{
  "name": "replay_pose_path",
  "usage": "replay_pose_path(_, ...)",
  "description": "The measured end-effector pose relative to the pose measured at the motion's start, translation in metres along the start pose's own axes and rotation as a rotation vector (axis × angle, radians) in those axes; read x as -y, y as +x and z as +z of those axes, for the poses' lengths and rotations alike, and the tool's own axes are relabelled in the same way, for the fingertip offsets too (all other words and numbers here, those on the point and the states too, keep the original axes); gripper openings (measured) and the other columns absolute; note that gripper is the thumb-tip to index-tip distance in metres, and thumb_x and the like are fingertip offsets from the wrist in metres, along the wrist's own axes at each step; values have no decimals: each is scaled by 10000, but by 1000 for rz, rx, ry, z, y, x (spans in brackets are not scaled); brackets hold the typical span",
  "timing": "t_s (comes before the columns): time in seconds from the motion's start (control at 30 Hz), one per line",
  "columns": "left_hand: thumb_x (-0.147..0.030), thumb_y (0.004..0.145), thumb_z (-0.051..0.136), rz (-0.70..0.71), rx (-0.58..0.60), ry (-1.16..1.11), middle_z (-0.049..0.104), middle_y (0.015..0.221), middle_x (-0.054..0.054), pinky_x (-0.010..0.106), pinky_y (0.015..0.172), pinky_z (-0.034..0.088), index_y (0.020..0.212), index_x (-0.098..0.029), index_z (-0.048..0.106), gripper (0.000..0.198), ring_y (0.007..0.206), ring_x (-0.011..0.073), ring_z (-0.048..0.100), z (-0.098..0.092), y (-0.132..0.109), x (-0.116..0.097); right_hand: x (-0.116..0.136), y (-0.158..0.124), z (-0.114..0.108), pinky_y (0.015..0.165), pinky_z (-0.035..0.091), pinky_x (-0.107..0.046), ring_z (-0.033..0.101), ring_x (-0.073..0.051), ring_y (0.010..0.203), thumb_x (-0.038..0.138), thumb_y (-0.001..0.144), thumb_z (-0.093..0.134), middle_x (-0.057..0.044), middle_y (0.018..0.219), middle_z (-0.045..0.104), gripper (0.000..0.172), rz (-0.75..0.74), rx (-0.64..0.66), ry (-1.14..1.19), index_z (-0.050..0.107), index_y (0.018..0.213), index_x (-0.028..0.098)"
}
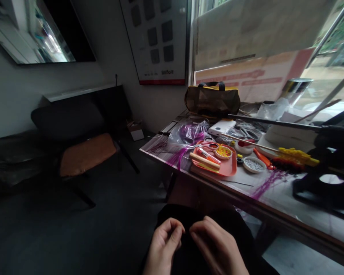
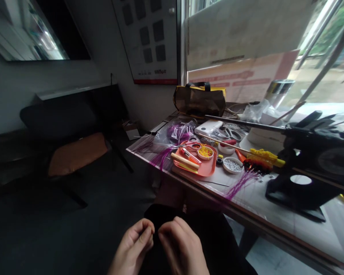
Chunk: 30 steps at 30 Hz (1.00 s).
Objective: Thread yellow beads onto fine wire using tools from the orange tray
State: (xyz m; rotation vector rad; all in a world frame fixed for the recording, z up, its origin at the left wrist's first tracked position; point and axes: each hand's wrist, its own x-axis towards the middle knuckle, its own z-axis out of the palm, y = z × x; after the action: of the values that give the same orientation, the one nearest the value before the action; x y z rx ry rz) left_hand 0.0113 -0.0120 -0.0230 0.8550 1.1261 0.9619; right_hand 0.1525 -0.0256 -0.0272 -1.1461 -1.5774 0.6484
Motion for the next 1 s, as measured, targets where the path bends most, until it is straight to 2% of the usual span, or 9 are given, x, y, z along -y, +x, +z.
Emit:
replay_pose_path(0.23,-457,740,605,108,-22,188,452,611,-38,199,585,332,680,-176,564,291,595,110,382,1,-2,-2,3,3,-3,457,417,-175,533,-103,503,274,894,474,0,610,528,197,-132,-80,-179,604,769,196)
replay_pose_path(0.4,-453,740,593,162,-96,257,464,616,-36,208,634,345,652,-181,549,289,636,132,429,9,-8,-12,3,4,0,446,399,-198,506,-112,485,231,897,453,-1,576,521,210,-213,-131,-211,592,747,182)
replay_pose_path(0.53,-443,745,585,187,-110,276,480,622,-33,213,645,351,646,-186,553,278,644,141,450,12,-10,-14,3,3,-1,469,405,-204,505,-118,512,189,886,471,-10,597,533,166,-204,-56,-237,594,776,174)
replay_pose_path(0.7,-428,753,580,210,-107,295,479,625,-33,209,645,351,642,-187,550,267,645,141,459,11,-9,-13,4,4,-3,472,401,-207,502,-119,510,187,892,461,-9,591,532,180,-218,-49,-254,590,767,171)
replay_pose_path(0.83,-424,757,577,224,-105,311,479,627,-35,203,643,351,639,-189,545,265,642,137,461,11,-9,-12,2,4,0,473,396,-209,494,-121,513,187,892,459,-10,594,537,177,-222,-60,-255,586,769,176)
replay_pose_path(1.0,-416,757,580,249,-105,314,475,619,-36,203,635,353,631,-190,544,261,631,137,464,11,-8,-12,-2,4,6,438,357,-216,449,-116,469,208,908,410,0,546,496,255,-266,-153,-270,574,713,183)
